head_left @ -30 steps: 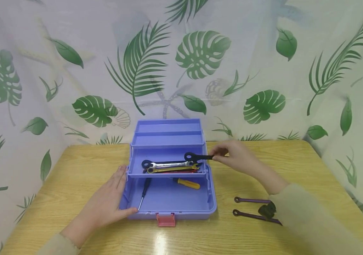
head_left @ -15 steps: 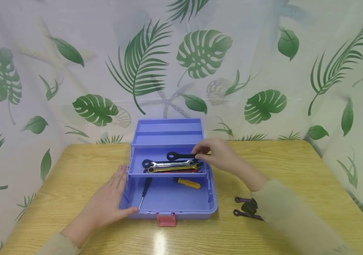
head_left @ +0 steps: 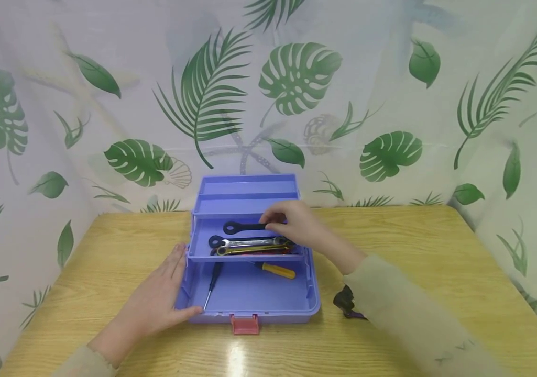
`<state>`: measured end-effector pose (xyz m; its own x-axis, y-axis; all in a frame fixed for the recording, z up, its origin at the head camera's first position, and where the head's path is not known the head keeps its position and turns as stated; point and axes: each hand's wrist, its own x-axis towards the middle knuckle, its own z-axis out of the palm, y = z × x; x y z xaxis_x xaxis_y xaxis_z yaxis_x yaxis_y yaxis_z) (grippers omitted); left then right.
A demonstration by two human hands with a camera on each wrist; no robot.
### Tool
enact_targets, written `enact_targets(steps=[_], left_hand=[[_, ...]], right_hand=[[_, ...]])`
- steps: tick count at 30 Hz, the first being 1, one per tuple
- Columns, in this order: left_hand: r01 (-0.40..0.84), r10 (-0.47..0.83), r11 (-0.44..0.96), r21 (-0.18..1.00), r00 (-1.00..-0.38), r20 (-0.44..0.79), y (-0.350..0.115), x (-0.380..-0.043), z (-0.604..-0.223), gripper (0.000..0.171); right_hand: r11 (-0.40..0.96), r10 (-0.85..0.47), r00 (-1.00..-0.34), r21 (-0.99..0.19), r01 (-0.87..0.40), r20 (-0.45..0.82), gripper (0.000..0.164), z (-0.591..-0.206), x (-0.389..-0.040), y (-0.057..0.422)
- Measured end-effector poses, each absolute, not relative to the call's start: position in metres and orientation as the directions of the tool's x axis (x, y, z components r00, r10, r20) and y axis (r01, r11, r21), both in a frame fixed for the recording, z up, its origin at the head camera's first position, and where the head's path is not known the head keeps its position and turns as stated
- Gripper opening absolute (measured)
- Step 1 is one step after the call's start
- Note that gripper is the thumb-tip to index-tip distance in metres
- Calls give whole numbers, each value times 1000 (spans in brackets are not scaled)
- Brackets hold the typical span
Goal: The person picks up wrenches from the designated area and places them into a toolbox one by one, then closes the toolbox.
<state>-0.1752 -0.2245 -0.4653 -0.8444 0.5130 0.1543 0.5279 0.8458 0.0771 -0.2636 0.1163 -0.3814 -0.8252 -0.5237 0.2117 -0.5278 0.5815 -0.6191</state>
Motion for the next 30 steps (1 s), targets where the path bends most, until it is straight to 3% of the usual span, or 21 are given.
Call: enact_targets(steps=[21,30], left_hand=[[527,512,845,84,-845,156,-224,-172,-465,122],[534,517,842,80,-840,161,-225,-174,-465,122]], right_hand=[[570,-492,-832,-628,-530,256,12,-399,-263,86],[604,-537,-814,-572,-555,223,14,-404,-263,84]])
